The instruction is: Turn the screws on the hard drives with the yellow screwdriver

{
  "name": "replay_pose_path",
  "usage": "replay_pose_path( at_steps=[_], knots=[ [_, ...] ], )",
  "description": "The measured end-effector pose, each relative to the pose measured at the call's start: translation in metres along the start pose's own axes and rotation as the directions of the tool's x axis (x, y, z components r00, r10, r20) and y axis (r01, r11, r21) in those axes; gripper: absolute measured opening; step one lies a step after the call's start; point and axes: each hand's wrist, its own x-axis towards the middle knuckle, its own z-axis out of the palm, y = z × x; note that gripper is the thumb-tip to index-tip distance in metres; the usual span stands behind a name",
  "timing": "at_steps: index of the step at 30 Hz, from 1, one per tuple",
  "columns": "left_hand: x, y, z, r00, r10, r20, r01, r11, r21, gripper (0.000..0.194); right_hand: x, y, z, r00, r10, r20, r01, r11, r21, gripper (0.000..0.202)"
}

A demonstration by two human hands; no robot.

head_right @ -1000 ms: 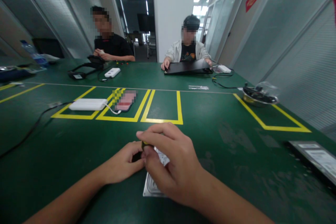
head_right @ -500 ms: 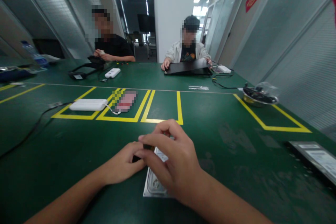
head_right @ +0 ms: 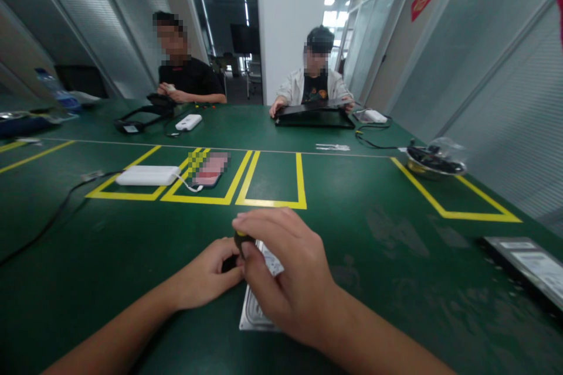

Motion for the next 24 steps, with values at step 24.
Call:
replay_pose_path(
  at_steps=[24],
  knots=[
    [-0.0001, 0.0006, -0.0003, 1.000, -0.013, 0.008, 0.013, 0.999, 0.029, 0.013, -0.0016, -0.0046, 0.0023, 0.999, 0.007, -0.051, -0.010, 0.997, -0.071, 0.023]
  ],
)
